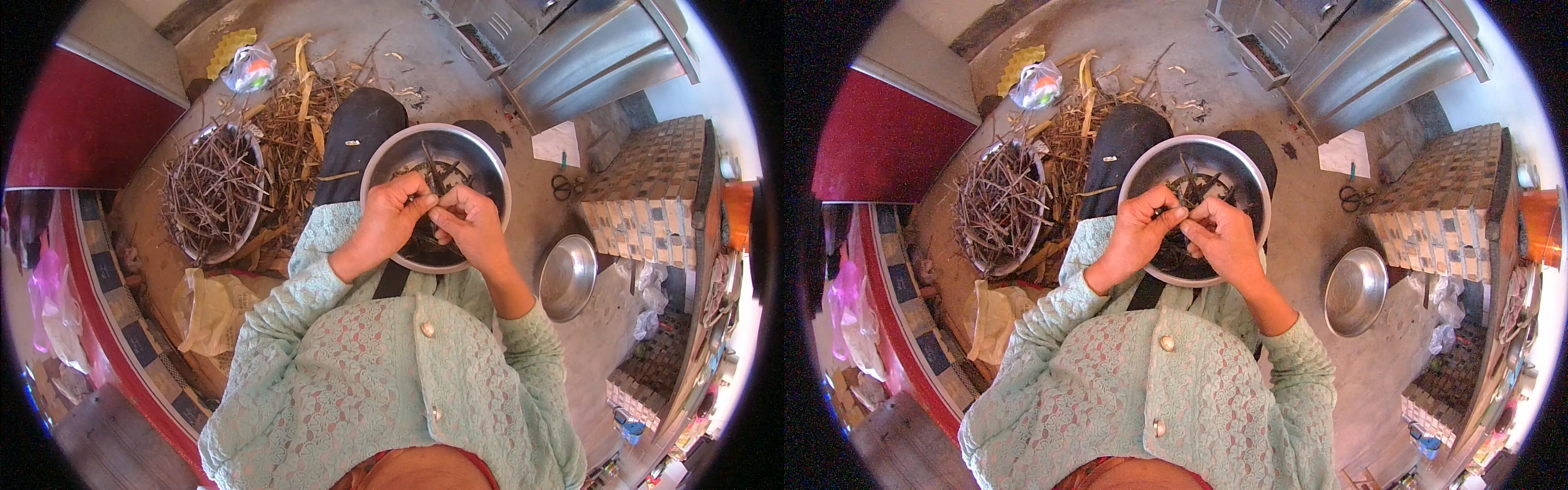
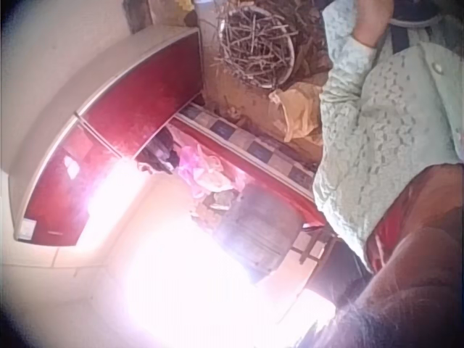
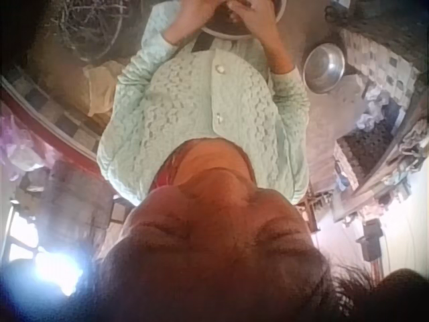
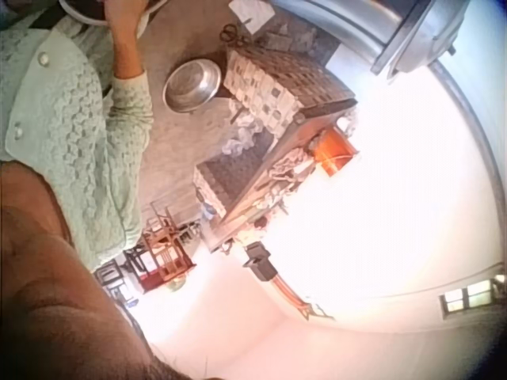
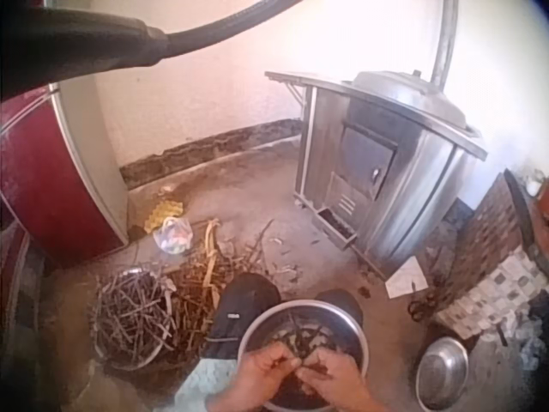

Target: The person sits on the floor and peels the outer layer off dried vegetable pods by hand, placing the peeled pieces into a metal bowl. The person handles the pods one at a time, separating the inner contents from the outer shell.

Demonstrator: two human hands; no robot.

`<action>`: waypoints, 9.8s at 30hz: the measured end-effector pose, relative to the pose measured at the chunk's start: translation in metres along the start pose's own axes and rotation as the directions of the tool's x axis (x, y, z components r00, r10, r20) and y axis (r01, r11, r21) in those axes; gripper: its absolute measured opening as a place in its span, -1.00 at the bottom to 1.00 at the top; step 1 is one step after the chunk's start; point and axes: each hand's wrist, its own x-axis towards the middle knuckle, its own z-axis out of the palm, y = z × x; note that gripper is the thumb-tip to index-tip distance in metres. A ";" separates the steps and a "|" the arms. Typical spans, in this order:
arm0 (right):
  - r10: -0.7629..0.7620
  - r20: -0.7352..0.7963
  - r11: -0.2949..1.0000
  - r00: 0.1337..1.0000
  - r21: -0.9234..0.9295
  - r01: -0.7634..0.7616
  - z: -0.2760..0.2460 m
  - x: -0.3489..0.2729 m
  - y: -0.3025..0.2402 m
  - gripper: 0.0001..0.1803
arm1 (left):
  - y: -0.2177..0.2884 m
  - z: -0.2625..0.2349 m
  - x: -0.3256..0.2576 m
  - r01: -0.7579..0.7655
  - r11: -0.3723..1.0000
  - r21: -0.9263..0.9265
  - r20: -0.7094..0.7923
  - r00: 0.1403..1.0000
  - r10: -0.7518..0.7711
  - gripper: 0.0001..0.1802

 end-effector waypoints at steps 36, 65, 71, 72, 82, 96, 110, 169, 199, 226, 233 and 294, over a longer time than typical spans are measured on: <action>-0.097 0.082 0.966 0.992 0.248 0.074 -0.011 0.002 -0.010 -0.85 | 0.012 -0.010 0.000 0.031 0.962 -0.272 0.227 0.973 0.033 -0.90; -0.180 -0.229 0.905 0.957 0.343 0.253 -0.009 0.002 -0.009 -0.87 | 0.003 -0.004 0.000 0.179 0.975 -0.133 0.074 0.983 -0.170 -0.87; -0.236 -0.198 0.886 0.951 0.357 0.294 -0.009 0.005 -0.004 -0.87 | 0.007 -0.007 0.001 0.216 0.964 -0.154 0.248 0.953 -0.174 -0.84; -0.239 -0.186 0.887 0.953 0.358 0.293 -0.008 0.006 -0.004 -0.87 | 0.003 -0.006 0.000 0.110 0.987 -0.118 0.249 0.965 -0.078 -0.84; -0.192 -0.129 0.915 0.973 0.334 0.225 -0.008 0.004 -0.002 -0.86 | 0.011 -0.007 0.000 -0.058 0.996 0.070 0.224 0.974 0.041 -0.85; -0.206 -0.170 0.956 0.964 0.174 0.235 -0.004 0.005 -0.002 -0.84 | 0.010 -0.004 0.000 -0.068 0.993 0.097 0.184 0.982 0.050 -0.89; -0.219 -0.212 0.895 0.952 0.344 0.283 0.007 0.001 0.002 -0.87 | -0.005 -0.003 -0.004 0.289 0.840 -0.460 0.265 0.947 -0.180 -0.85; -0.107 -0.081 0.923 0.991 0.361 0.129 -0.005 0.007 0.002 -0.84 | -0.007 -0.004 -0.001 0.352 0.758 -0.549 0.205 0.936 -0.287 -0.88; -0.191 0.020 0.946 0.981 0.270 0.178 0.000 0.006 0.003 -0.83 | -0.004 -0.009 -0.003 0.436 0.762 -0.478 0.340 0.892 -0.297 -0.86; -0.438 -0.082 0.894 0.895 -0.139 0.425 0.010 -0.005 -0.005 -0.73 | -0.002 -0.019 0.000 0.624 0.404 -0.669 0.514 0.781 -0.355 -0.84; -0.528 -0.051 0.825 0.848 -0.267 0.498 0.008 -0.003 -0.002 -0.67 | -0.005 -0.023 0.001 0.661 0.333 -0.672 0.568 0.749 -0.342 -0.83; -0.412 -0.018 0.901 0.911 -0.155 0.404 -0.019 0.005 -0.020 -0.81 | -0.005 -0.013 0.000 0.409 0.756 -0.511 0.404 0.891 -0.209 -0.81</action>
